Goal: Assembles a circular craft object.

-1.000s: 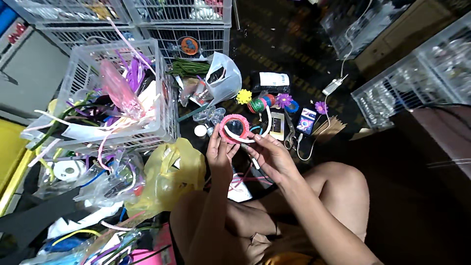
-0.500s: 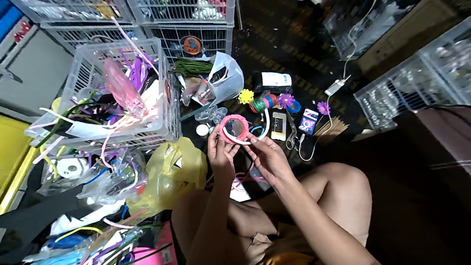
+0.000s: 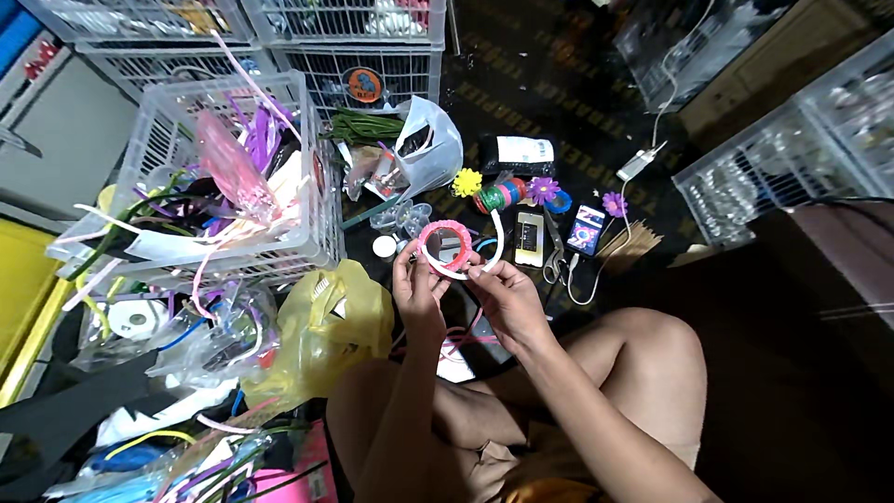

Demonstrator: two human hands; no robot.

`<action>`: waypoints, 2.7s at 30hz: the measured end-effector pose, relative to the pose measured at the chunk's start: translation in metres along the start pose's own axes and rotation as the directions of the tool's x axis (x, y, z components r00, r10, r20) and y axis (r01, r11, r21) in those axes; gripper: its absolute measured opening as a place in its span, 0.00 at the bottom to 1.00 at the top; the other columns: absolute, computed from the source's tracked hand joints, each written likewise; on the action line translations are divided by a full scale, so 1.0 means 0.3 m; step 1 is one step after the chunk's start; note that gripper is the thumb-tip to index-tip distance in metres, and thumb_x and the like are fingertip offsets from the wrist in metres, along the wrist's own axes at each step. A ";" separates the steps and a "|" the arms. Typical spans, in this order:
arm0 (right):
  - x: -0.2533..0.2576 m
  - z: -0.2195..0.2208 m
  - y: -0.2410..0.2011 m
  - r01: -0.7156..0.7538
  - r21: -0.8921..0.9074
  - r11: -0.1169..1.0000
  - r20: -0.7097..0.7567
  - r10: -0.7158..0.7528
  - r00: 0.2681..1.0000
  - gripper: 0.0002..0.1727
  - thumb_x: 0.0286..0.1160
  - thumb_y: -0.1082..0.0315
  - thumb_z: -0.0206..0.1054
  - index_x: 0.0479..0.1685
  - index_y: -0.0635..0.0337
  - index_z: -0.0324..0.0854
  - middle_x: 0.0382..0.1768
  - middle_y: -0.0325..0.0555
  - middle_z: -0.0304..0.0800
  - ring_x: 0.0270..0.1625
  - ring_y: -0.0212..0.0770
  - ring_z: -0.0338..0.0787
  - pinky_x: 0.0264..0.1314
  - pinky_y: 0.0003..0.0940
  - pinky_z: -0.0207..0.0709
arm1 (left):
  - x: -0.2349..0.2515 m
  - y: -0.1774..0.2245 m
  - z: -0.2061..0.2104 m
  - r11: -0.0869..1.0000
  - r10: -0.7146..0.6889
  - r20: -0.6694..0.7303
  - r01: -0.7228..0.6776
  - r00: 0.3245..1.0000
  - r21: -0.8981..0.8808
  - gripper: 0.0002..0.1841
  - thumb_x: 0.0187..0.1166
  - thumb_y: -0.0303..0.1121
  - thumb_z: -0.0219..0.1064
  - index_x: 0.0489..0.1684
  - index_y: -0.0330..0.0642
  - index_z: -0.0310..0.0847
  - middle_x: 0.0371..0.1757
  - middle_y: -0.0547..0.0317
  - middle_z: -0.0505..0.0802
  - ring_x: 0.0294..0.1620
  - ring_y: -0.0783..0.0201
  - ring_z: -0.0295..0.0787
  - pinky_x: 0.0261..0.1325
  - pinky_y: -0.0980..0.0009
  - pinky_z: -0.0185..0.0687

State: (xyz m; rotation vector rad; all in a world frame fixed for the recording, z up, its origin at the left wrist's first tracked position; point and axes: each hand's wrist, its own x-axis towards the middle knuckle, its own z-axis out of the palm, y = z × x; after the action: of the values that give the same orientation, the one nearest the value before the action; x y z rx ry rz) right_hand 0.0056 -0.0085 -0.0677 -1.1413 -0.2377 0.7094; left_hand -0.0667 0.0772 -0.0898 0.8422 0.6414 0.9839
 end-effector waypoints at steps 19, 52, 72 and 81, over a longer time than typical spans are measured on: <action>-0.004 -0.001 0.031 0.034 -0.090 0.995 0.026 -0.031 0.999 0.07 0.72 0.80 0.71 0.28 0.63 0.83 0.47 0.48 0.93 0.50 0.35 0.91 0.58 0.31 0.85 | 0.019 -0.039 -0.025 0.979 0.152 -0.046 -0.144 0.987 0.144 0.17 0.88 0.28 0.59 0.73 0.41 0.75 0.50 0.52 0.95 0.44 0.60 0.96 0.45 0.60 0.94; 0.016 0.002 -0.002 0.068 -0.184 0.981 0.006 -0.068 0.998 0.02 0.72 0.75 0.74 0.36 0.61 0.87 0.42 0.45 0.92 0.42 0.35 0.91 0.51 0.32 0.87 | 0.024 -0.002 -0.028 0.995 0.081 0.015 -0.081 0.997 0.049 0.23 0.84 0.19 0.61 0.78 0.38 0.72 0.52 0.53 0.95 0.45 0.62 0.96 0.51 0.63 0.94; 0.114 -0.083 -0.085 0.438 -0.608 0.662 0.366 -0.256 0.895 0.03 0.73 0.68 0.76 0.37 0.58 0.90 0.54 0.44 0.90 0.51 0.34 0.89 0.51 0.30 0.85 | 0.016 0.005 -0.036 0.980 0.094 0.159 -0.119 0.983 0.157 0.23 0.84 0.20 0.61 0.78 0.37 0.73 0.55 0.55 0.94 0.49 0.63 0.95 0.55 0.64 0.93; 0.114 -0.095 -0.048 0.501 -0.622 0.601 0.371 -0.337 0.865 0.08 0.74 0.68 0.75 0.46 0.59 0.93 0.53 0.47 0.90 0.47 0.33 0.90 0.47 0.26 0.85 | 0.015 0.003 -0.034 0.975 0.100 0.160 -0.129 0.982 0.181 0.22 0.83 0.19 0.60 0.77 0.35 0.73 0.53 0.55 0.95 0.49 0.63 0.95 0.54 0.64 0.93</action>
State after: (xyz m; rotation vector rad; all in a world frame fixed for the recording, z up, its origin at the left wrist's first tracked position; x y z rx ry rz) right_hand 0.0519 -0.0116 -0.0729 -1.6566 -1.0161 0.2914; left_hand -0.0732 0.0848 -0.0948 1.1225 0.5679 0.9623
